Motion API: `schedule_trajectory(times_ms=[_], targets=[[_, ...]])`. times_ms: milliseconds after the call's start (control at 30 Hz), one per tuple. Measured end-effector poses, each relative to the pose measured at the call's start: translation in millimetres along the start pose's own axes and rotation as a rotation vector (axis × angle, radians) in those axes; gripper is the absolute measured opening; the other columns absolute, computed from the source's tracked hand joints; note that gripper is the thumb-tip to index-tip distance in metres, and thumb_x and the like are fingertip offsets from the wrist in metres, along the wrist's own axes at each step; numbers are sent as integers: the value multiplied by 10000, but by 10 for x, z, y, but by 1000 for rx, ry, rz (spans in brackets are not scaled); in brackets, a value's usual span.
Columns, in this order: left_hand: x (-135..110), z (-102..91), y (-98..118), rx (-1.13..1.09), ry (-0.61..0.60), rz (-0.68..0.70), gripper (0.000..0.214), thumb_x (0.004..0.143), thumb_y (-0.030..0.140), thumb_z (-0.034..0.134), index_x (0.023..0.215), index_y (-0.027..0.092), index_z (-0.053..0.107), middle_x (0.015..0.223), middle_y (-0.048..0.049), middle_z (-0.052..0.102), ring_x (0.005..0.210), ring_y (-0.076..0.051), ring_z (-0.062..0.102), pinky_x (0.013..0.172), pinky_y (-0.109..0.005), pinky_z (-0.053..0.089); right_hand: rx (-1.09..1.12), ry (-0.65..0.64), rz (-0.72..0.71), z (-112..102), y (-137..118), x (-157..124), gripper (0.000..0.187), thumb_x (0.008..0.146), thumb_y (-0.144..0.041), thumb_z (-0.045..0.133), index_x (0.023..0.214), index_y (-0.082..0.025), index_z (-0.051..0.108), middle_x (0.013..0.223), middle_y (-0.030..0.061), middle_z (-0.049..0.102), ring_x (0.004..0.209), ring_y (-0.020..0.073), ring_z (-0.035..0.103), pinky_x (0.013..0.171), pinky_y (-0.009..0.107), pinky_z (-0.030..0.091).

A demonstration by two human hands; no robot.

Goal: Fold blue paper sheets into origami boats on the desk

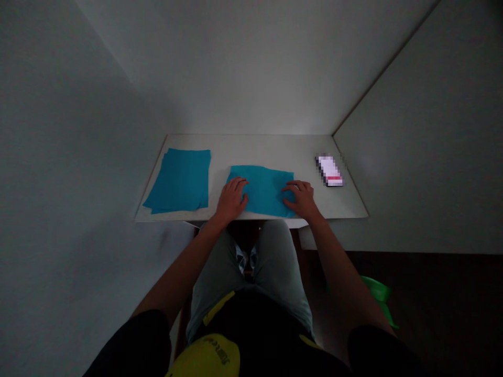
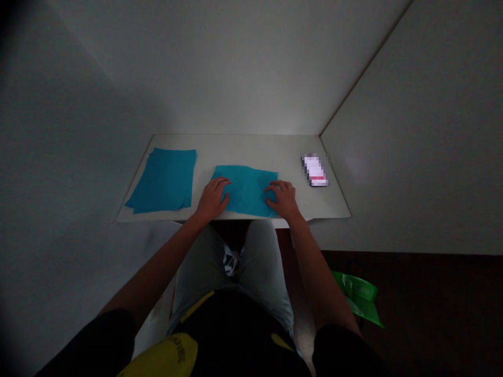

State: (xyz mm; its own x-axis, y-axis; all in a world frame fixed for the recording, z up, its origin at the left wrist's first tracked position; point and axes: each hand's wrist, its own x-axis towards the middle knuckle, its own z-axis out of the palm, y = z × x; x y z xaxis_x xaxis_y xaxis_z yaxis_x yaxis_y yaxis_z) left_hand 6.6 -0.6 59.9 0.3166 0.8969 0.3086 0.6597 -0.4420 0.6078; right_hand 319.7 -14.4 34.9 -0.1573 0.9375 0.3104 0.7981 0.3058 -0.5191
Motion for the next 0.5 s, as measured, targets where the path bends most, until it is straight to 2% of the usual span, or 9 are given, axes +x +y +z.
schedule_trajectory(times_ms=[67,133,200,267,367,500], targets=[[246,149,18,-38,-92,80,434,953,174,576,1376,221,666,1545,-152,618,1559,-352,449,1322,-576,314,8,34,-8,89,-219,100,323,956,-314,708,1273,-282,755,1504,113,659,1385,406,527,1141,644,424],[423,307,11,8,-168,97,485,968,177,556,1444,198,647,1598,-162,588,1597,-347,419,1341,-589,292,67,24,-44,255,-491,217,391,1063,-332,549,1428,-276,680,1597,99,598,1451,350,532,1217,605,411],[498,435,-3,148,-282,95,565,984,192,529,1546,160,578,1672,-164,520,1638,-314,370,1371,-541,247,116,-34,-62,467,-727,322,486,1124,-413,434,1550,-239,590,1671,107,530,1529,301,492,1291,541,379],[487,504,-22,293,-370,94,631,1012,226,489,1637,133,482,1736,-155,441,1672,-277,307,1396,-482,183,107,-103,-29,666,-854,393,612,1142,-507,366,1625,-160,509,1724,152,456,1604,286,416,1331,496,341],[420,490,-75,385,-367,69,681,1046,326,467,1705,170,394,1795,-112,341,1700,-271,228,1405,-477,140,10,-162,41,832,-807,431,752,1137,-610,299,1696,-117,402,1765,174,378,1653,305,340,1372,535,250],[441,350,-232,407,-263,-48,749,1052,528,496,1709,182,395,1817,-117,279,1704,-321,204,1399,-513,146,-115,-199,42,764,-513,433,812,1128,-670,239,1717,-128,371,1783,162,340,1678,310,287,1390,560,174]])
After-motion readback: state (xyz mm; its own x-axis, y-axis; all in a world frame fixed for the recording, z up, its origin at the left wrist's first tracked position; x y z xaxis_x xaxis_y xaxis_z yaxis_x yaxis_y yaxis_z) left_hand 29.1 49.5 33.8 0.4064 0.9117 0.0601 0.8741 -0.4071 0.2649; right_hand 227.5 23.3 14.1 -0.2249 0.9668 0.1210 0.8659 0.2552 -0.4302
